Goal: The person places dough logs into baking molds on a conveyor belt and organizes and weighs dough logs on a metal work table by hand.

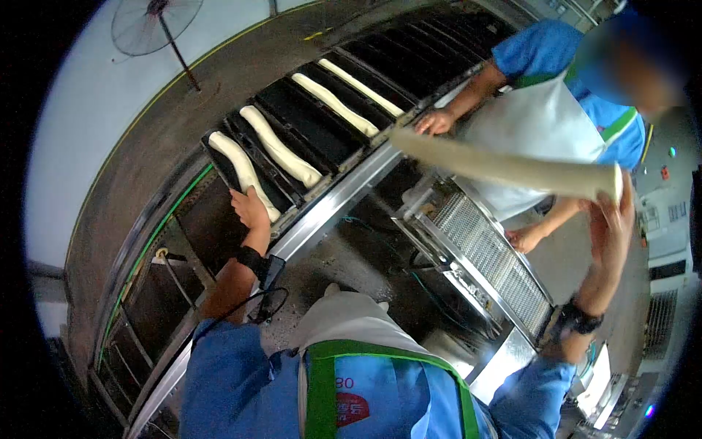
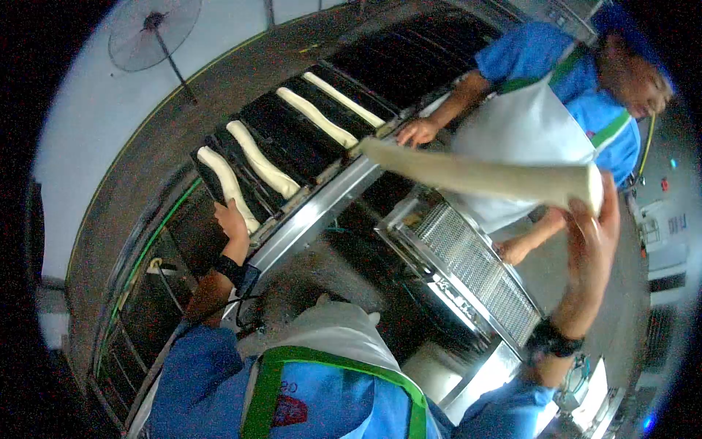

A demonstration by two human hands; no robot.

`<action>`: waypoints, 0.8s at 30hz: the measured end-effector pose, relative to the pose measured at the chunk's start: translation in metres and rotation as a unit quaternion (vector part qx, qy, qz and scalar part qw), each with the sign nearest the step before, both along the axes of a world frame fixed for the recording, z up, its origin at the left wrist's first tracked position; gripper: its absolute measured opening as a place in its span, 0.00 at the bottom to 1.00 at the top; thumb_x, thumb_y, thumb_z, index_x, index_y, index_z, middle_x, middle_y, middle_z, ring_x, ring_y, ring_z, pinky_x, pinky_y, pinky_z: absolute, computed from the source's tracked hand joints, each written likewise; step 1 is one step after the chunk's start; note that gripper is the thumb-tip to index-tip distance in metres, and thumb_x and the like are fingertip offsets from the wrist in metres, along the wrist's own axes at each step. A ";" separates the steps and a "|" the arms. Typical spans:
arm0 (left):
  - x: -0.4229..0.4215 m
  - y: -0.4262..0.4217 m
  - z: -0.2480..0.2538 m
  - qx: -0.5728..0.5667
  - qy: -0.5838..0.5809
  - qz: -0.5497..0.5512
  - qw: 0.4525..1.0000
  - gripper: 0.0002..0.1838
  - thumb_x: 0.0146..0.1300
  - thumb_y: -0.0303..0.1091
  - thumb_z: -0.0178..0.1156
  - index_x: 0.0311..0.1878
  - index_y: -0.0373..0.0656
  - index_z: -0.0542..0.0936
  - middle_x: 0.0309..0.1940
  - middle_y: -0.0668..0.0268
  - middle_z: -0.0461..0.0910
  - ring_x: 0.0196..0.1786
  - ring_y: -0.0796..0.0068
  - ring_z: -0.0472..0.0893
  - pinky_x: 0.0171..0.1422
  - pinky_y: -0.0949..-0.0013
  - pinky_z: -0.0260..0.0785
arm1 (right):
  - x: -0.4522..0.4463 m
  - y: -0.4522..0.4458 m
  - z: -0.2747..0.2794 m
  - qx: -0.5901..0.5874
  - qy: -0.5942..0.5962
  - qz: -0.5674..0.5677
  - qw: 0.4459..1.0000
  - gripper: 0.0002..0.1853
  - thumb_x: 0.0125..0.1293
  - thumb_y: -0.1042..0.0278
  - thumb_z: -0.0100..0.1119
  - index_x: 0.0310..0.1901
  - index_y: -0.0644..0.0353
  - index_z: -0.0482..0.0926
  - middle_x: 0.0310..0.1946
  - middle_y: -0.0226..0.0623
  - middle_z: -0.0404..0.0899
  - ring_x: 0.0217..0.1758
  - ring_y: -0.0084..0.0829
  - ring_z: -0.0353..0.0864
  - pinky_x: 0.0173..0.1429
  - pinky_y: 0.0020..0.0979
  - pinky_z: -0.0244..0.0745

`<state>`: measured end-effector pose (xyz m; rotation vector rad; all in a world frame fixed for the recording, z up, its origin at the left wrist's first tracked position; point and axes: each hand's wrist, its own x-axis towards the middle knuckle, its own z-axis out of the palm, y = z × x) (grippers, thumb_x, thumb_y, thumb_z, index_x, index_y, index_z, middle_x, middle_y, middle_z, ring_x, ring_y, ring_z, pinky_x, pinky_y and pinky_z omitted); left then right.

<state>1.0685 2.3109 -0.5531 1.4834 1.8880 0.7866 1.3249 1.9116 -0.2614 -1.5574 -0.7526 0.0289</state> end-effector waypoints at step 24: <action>-0.006 0.017 0.067 0.191 -0.186 -0.385 0.883 0.19 0.50 0.39 0.50 0.47 0.50 0.69 0.54 0.61 0.55 0.59 0.64 0.52 0.61 0.66 0.41 | -0.016 0.052 -0.202 -0.428 -0.120 0.132 0.886 0.15 0.47 0.69 0.57 0.39 0.58 0.73 0.44 0.34 0.70 0.49 0.29 0.67 0.51 0.29 0.62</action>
